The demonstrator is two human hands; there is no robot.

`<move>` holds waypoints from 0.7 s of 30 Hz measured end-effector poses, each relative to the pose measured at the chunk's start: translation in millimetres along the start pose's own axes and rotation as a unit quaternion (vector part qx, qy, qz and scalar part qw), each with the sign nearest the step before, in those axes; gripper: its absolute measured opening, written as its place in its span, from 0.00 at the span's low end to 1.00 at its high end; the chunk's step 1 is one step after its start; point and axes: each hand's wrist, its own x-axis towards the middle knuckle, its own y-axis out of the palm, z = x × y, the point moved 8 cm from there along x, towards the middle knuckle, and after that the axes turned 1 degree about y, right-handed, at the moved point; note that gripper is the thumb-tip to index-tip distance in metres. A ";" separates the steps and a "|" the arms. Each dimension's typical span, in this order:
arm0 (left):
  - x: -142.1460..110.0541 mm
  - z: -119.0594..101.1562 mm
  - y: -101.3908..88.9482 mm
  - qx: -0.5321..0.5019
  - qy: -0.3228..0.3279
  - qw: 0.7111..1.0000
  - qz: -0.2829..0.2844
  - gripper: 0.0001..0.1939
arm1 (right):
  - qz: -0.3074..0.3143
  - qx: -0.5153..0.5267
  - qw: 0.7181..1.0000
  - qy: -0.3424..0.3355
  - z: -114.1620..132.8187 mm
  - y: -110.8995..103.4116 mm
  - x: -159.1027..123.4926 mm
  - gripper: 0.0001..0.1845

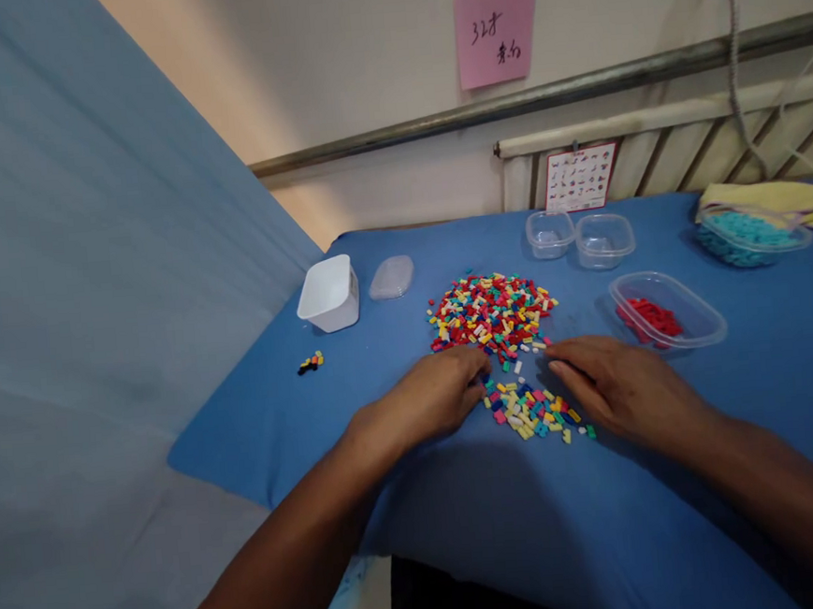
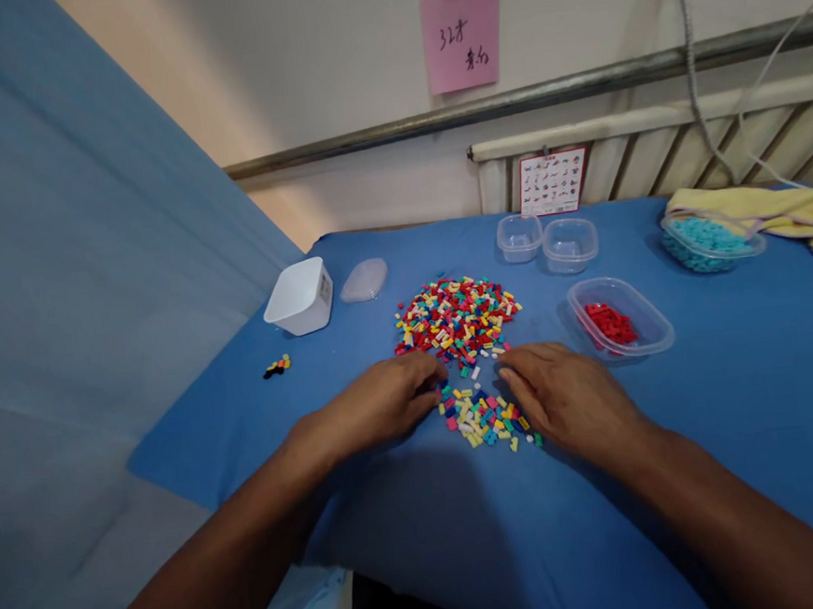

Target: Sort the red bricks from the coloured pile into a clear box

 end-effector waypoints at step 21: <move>32.5 -11.3 5.0 0.103 0.075 0.991 -0.033 0.17 | 0.027 0.087 0.994 -0.061 20.0 1.9 5.0 0.23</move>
